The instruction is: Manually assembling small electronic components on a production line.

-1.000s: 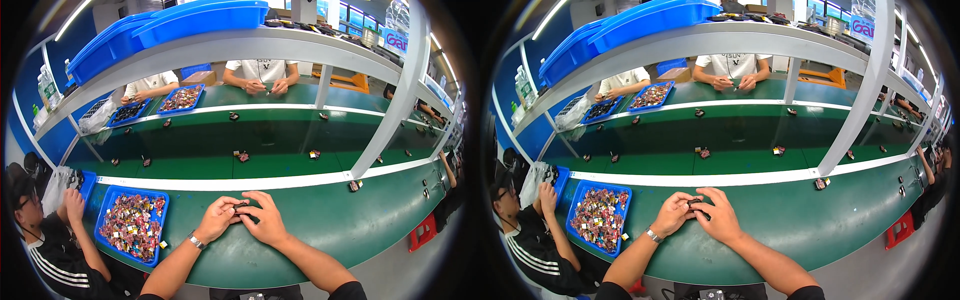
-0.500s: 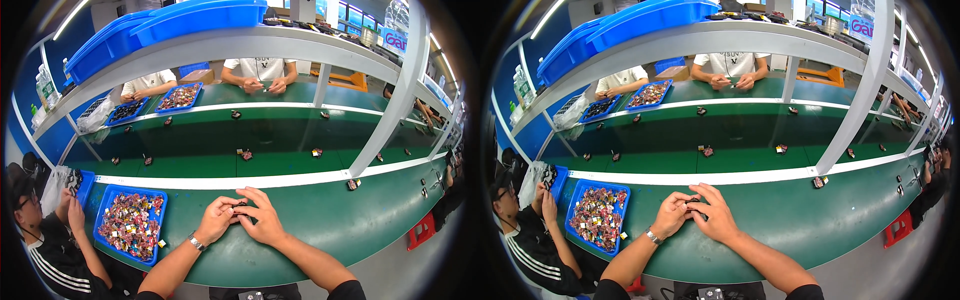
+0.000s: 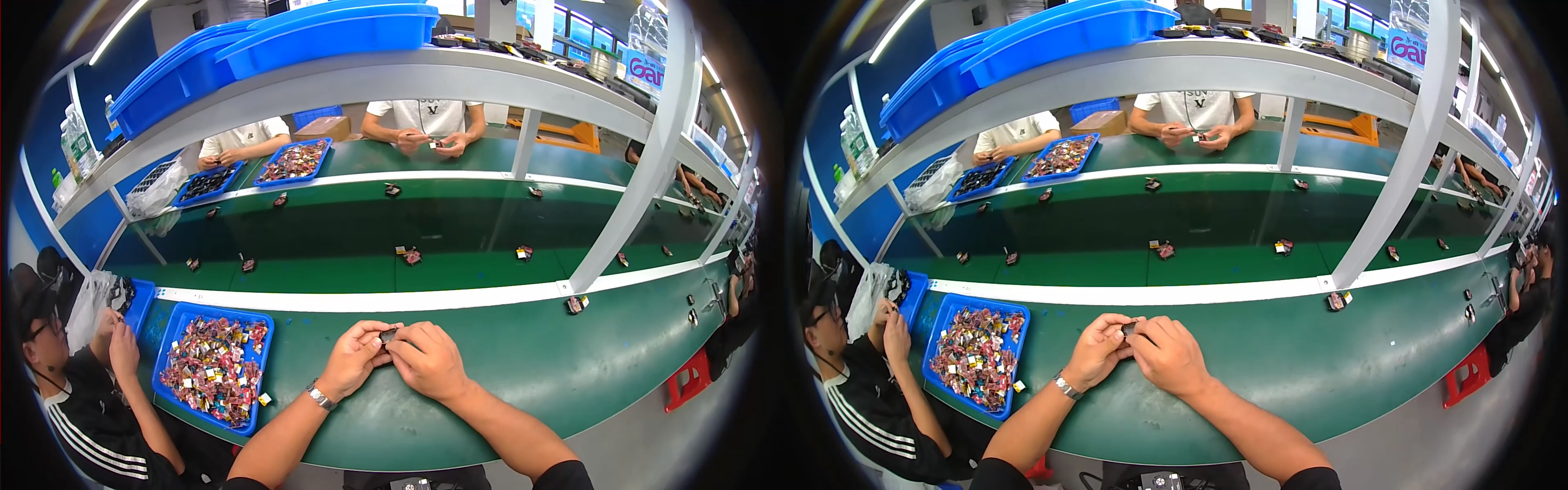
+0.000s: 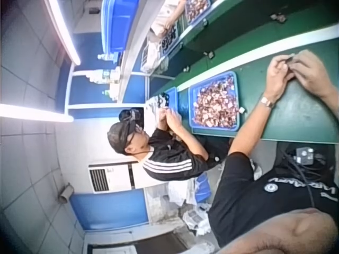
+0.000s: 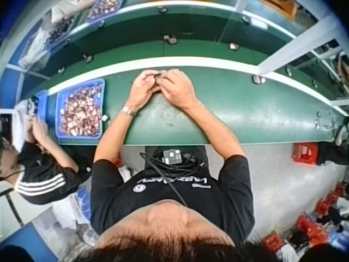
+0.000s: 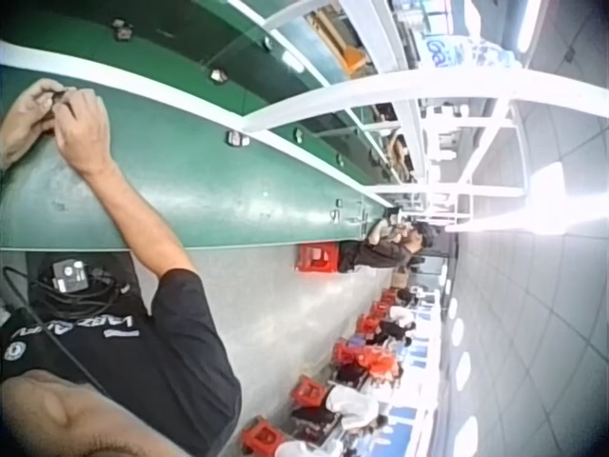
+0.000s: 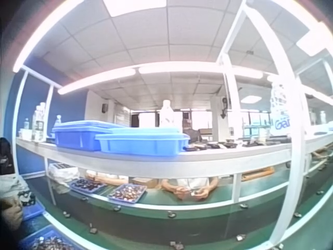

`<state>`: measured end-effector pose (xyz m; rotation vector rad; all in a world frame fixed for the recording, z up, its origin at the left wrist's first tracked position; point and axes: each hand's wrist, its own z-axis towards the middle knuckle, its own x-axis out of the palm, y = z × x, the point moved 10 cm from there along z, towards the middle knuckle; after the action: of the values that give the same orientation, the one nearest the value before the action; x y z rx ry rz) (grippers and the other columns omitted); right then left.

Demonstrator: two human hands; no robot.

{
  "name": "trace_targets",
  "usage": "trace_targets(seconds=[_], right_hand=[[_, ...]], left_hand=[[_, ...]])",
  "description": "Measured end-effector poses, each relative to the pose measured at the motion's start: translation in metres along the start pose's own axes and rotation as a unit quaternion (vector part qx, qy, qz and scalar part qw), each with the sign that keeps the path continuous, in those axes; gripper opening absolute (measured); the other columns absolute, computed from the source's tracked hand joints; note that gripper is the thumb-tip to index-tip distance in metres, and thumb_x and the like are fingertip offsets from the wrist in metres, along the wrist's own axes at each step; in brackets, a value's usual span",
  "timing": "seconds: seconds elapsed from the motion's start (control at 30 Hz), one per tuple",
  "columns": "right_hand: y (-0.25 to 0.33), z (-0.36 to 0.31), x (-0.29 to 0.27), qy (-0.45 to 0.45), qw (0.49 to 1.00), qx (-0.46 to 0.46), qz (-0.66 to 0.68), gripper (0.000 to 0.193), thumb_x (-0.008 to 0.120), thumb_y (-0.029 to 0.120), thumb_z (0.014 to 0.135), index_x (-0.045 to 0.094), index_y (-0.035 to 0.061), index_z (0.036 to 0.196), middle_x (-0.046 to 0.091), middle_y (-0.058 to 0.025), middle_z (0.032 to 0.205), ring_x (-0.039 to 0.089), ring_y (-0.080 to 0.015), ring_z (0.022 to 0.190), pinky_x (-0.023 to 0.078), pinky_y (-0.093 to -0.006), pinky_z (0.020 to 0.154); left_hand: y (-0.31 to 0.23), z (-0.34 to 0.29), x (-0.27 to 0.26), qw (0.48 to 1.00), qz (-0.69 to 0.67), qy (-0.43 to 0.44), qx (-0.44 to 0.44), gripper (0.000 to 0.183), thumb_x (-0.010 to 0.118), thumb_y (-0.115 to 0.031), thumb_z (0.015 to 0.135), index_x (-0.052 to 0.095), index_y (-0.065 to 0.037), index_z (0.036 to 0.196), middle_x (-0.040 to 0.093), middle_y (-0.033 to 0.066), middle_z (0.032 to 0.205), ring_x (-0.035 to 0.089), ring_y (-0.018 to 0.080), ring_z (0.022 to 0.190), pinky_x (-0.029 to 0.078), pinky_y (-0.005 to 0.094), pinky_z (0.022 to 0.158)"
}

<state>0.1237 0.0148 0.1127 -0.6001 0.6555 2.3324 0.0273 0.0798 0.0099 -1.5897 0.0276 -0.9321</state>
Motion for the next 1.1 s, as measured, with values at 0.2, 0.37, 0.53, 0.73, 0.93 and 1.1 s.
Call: trace_targets(seconds=[0.2,0.37,0.53,0.73,0.93,1.1], right_hand=[[-0.003,0.001,0.001,-0.01,0.999,0.033,-0.012,0.023,0.075,0.0,0.068,0.067,0.0052,0.089,0.062,-0.0063,0.095,0.061,-0.025,0.085,0.052,-0.0352,0.07],[-0.005,-0.002,0.008,-0.003,0.998,0.035,-0.046,0.024,0.074,-0.001,0.069,0.066,0.004,0.091,0.062,-0.0074,0.098,0.061,-0.0257,0.085,0.054,-0.0333,0.068],[-0.008,-0.004,0.01,-0.002,0.998,0.044,-0.049,0.024,0.074,-0.003,0.07,0.066,0.0035,0.091,0.062,-0.0076,0.097,0.061,-0.0248,0.084,0.055,-0.0322,0.066],[-0.01,-0.006,0.009,-0.012,0.998,0.049,-0.034,0.024,0.073,-0.005,0.069,0.067,0.0033,0.091,0.062,-0.0076,0.097,0.061,-0.0243,0.082,0.055,-0.0321,0.065],[-0.009,-0.004,0.009,-0.011,0.998,0.032,-0.049,0.023,0.072,-0.004,0.069,0.068,0.004,0.09,0.062,-0.0069,0.092,0.061,-0.0238,0.08,0.054,-0.032,0.066],[-0.007,-0.005,0.007,-0.033,0.997,0.036,-0.066,0.022,0.071,-0.003,0.069,0.068,0.0045,0.089,0.064,-0.006,0.09,0.062,-0.023,0.079,0.053,-0.032,0.065]], left_hand=[[0.008,0.002,-0.006,1.0,-0.003,0.006,-0.011,0.026,0.049,-0.008,0.102,0.049,-0.002,0.127,0.058,0.0125,0.129,0.059,0.0206,0.117,0.051,0.0381,0.099],[0.008,0.002,-0.006,1.0,0.003,-0.016,-0.024,0.025,0.053,-0.011,0.101,0.05,-0.004,0.125,0.062,0.0099,0.121,0.06,0.0196,0.113,0.052,0.0395,0.097],[0.011,0.002,-0.008,0.999,0.012,-0.024,-0.032,0.025,0.052,-0.009,0.101,0.05,-0.005,0.125,0.062,0.0098,0.122,0.061,0.0198,0.112,0.052,0.0396,0.097],[0.011,0.001,-0.006,0.999,0.024,-0.032,-0.036,0.024,0.051,-0.01,0.101,0.049,-0.004,0.125,0.062,0.0098,0.121,0.061,0.0198,0.112,0.052,0.0399,0.098],[0.008,0.002,-0.005,0.999,0.025,-0.026,-0.028,0.024,0.052,-0.011,0.101,0.049,-0.003,0.124,0.061,0.0102,0.121,0.06,0.0195,0.112,0.052,0.0416,0.099],[0.007,0.002,-0.004,0.999,0.028,-0.028,-0.024,0.024,0.051,-0.01,0.102,0.049,-0.002,0.124,0.062,0.0109,0.122,0.06,0.0197,0.115,0.053,0.0407,0.098]])
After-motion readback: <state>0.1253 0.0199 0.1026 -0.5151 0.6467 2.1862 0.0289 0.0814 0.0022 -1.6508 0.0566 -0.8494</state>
